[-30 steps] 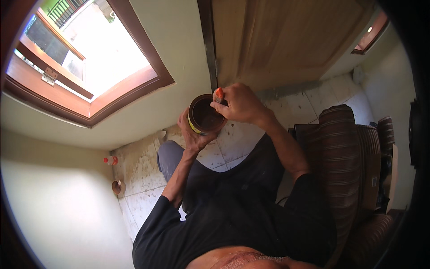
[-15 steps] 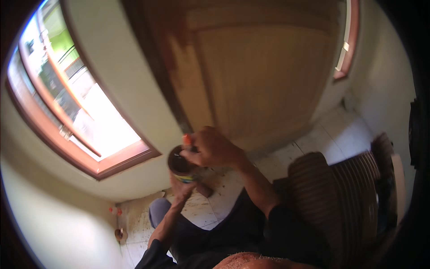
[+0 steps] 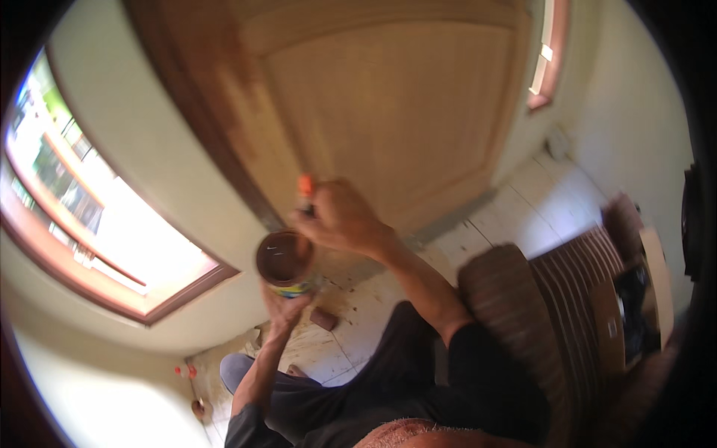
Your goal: The person paints the wooden frame of a door using a brush, dipping it into a can of paint and applying it to the wood.
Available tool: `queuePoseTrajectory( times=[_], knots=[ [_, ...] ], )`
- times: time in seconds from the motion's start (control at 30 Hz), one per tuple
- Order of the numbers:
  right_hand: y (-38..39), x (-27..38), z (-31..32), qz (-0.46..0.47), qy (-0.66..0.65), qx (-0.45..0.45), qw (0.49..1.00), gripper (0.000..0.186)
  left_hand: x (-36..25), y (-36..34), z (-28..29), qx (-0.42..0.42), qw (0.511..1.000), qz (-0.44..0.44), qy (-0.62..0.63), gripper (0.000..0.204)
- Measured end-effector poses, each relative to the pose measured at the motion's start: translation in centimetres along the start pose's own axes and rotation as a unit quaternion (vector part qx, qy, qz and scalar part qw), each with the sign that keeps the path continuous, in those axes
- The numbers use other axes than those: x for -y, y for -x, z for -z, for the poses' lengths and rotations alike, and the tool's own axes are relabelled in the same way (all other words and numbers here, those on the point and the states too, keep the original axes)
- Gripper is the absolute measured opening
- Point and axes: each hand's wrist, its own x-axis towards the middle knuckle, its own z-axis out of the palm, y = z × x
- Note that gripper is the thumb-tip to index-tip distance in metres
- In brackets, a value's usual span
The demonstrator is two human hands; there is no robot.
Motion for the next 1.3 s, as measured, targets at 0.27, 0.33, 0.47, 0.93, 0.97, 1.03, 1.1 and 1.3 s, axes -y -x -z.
queuePoseTrajectory(
  times=[0.27, 0.33, 0.47, 0.93, 0.97, 1.03, 1.1, 1.3],
  knots=[
    [-0.2, 3.4, 0.5, -0.050, -0.139, 0.065, 0.987, 0.018, 0.8, -0.2, 1.2, -0.024, 0.999, -0.021, -0.003, 0.089],
    [0.6, 2.8, -0.5, -0.008, -0.133, 0.123, 0.983, 0.014, 0.6, 0.7, 0.8, -0.031, 0.999, 0.005, 0.006, 0.087],
    [1.5, 3.6, -1.3, 0.041, -0.127, 0.178, 0.975, 0.015, 2.5, 1.4, 1.3, -0.027, 0.999, 0.002, 0.017, 0.086],
    [-1.9, 3.1, -3.5, -0.111, -0.075, 0.007, 0.991, 0.018, 2.5, -1.0, 3.6, -0.033, 0.998, -0.011, -0.044, 0.101],
    [-2.0, 3.3, -4.2, -0.093, -0.096, 0.042, 0.990, 0.017, 3.3, -1.0, 4.4, -0.032, 0.998, -0.001, -0.047, 0.101],
    [-1.6, 3.5, -3.9, -0.055, -0.113, 0.104, 0.987, 0.013, 4.4, -1.0, 4.6, -0.020, 0.999, 0.010, -0.031, 0.101],
    [-0.7, 3.7, -4.3, -0.021, -0.121, 0.130, 0.984, 0.012, 4.1, -0.9, 4.2, -0.019, 0.999, 0.020, -0.041, 0.102],
    [0.4, 4.2, -5.7, -0.106, -0.201, 0.119, 0.967, 0.013, 4.5, -0.7, 4.4, -0.037, 0.997, -0.028, -0.054, 0.088]
  ],
)
